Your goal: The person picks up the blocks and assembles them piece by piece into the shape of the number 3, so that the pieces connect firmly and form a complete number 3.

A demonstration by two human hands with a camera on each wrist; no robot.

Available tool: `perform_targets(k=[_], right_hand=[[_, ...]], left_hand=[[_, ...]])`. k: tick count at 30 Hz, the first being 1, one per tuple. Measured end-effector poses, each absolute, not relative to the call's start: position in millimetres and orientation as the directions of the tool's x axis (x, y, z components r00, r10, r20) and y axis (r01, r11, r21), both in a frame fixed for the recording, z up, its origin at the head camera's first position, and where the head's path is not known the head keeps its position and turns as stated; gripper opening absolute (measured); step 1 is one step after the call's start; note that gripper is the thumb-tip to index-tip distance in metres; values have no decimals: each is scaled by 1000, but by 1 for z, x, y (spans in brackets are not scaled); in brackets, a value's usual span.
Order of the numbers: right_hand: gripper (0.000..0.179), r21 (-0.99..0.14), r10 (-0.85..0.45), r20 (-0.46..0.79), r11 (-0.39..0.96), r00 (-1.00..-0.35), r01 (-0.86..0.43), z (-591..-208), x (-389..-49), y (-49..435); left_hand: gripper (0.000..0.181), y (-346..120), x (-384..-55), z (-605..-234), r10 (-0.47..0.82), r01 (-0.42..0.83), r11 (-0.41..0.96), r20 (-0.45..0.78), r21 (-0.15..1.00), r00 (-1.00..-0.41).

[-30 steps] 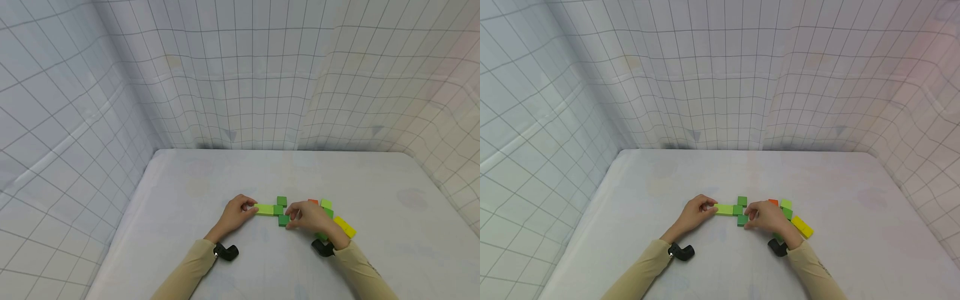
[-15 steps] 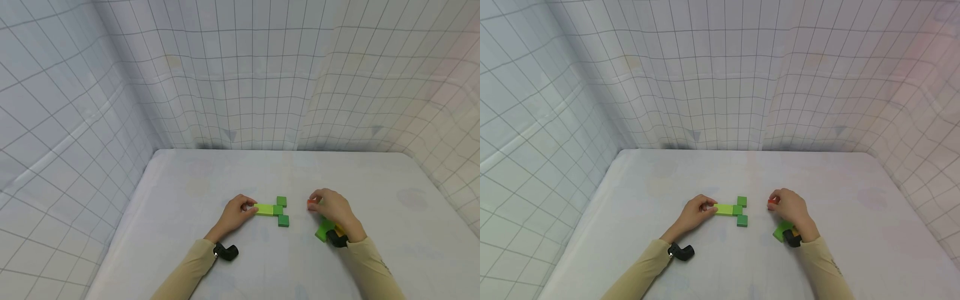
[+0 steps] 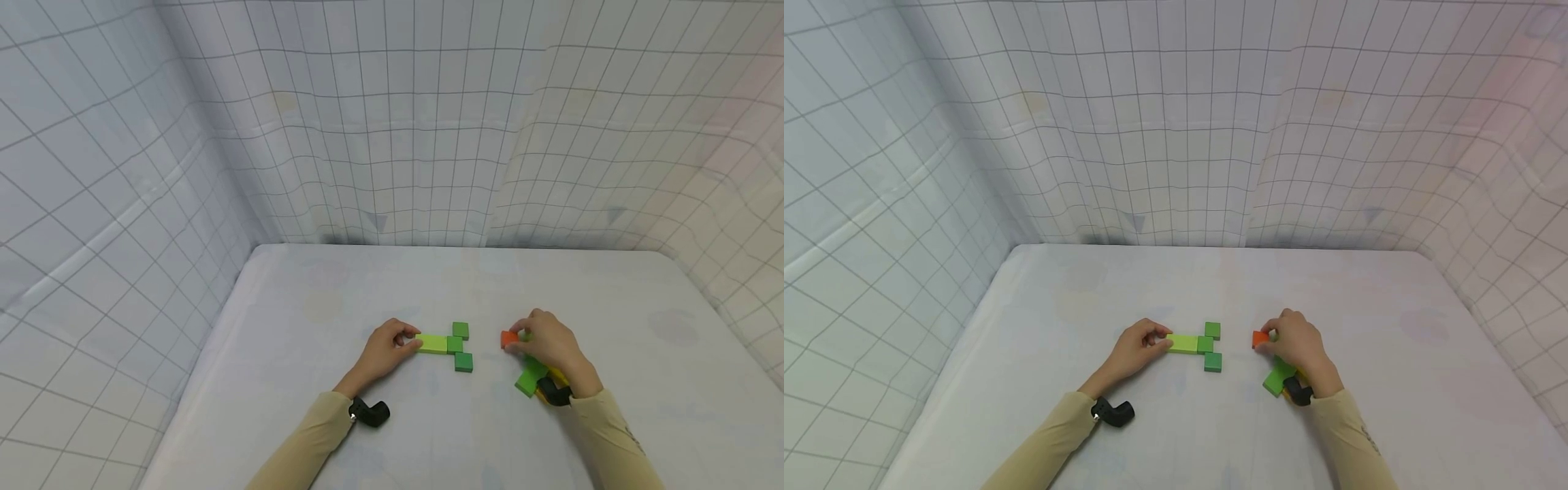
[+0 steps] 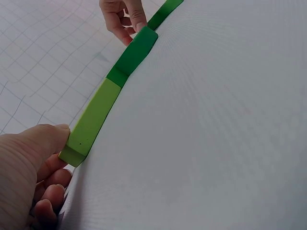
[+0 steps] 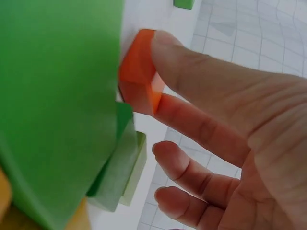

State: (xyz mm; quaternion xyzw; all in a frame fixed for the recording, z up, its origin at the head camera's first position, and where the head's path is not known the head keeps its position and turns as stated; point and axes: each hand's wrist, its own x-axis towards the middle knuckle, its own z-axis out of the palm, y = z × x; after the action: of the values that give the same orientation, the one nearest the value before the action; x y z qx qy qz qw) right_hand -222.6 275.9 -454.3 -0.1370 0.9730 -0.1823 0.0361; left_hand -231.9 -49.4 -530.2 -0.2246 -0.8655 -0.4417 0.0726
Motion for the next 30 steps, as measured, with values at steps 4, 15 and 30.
perform_targets(k=[4, 15, 30], right_hand=[[30, -377, -299, -37, 888, -954, -263, -455, -218, 273], [29, -329, -370, 22, 875, -929, -356, -461, -190, 252], [31, -316, -480, 28, 828, -877, -463, -459, -157, 231]], left_hand=[[19, -48, -232, -531, 326, 460, 510, 331, 727, -885], [20, -50, -232, -529, 325, 446, 507, 315, 738, -892], [20, -48, -233, -530, 324, 443, 530, 310, 723, -894]])
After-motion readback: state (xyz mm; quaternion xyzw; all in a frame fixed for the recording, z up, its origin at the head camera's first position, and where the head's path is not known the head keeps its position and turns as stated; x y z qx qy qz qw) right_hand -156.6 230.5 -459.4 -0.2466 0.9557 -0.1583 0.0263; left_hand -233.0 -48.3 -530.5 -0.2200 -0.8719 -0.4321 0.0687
